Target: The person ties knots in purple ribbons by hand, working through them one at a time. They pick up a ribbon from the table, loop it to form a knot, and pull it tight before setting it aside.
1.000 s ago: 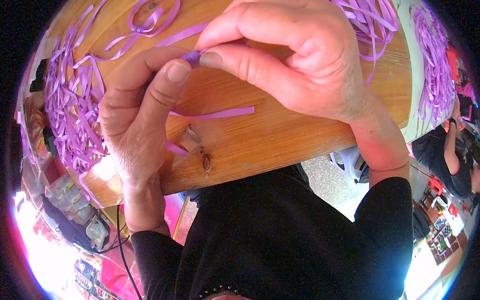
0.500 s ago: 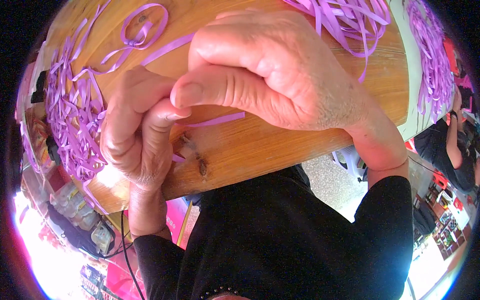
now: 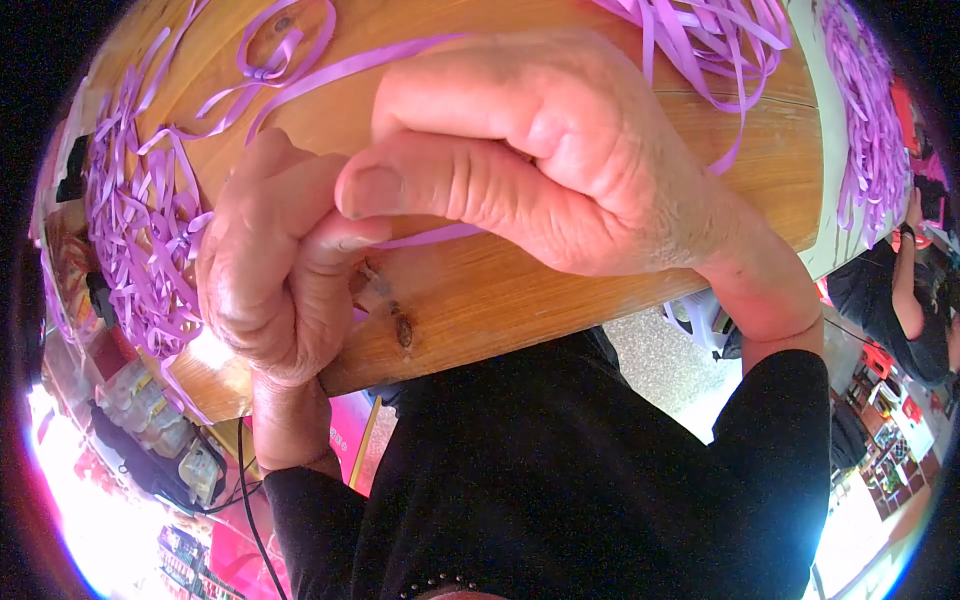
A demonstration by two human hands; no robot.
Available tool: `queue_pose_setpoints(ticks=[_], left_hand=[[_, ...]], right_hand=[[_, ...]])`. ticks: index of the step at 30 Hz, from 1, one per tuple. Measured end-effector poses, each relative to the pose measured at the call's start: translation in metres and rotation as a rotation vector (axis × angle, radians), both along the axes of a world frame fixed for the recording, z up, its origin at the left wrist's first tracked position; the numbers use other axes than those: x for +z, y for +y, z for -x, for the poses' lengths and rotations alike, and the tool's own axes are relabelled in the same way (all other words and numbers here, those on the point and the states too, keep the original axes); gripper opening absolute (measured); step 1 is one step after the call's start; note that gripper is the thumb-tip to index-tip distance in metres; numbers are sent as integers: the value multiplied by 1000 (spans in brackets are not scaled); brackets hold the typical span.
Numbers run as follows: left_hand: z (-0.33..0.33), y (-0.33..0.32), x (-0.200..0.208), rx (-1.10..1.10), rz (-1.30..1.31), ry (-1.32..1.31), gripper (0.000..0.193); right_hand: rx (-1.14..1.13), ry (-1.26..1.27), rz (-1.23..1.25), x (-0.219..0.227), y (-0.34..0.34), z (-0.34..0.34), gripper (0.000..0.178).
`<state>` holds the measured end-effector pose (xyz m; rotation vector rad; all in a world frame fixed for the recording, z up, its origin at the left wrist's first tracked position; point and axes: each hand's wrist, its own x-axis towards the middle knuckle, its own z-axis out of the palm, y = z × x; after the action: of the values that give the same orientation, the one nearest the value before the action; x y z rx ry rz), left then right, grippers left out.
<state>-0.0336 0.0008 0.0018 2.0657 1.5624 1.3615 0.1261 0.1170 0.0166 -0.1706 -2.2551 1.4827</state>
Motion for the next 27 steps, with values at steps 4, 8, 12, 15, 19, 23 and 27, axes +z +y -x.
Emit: queue_pose_setpoints(ticks=[4,8,12,15,19,23,27], left_hand=[[2,1,0,-66,-74,-7,22],[-4,-1,-3,-45,-190,-33,22],[-8,-8,-2,-4,-119,52,20],[-13,-9,-12,67,-210,97,18],[-15,-6,-18,97,-296,138,14],[-16,-7,-15,56,-268,74,9],[-13,-2,-7,20,-138,-2,4]], right_hand=[[6,-17,-39,0,-5,-2,32],[10,-14,101,2,-13,-4,37],[48,-75,341,3,-18,-4,41],[38,-76,394,4,-23,-3,40],[24,-63,453,-2,-24,-3,39],[-26,-69,379,2,-28,-3,37],[-21,-95,427,7,-20,1,35]])
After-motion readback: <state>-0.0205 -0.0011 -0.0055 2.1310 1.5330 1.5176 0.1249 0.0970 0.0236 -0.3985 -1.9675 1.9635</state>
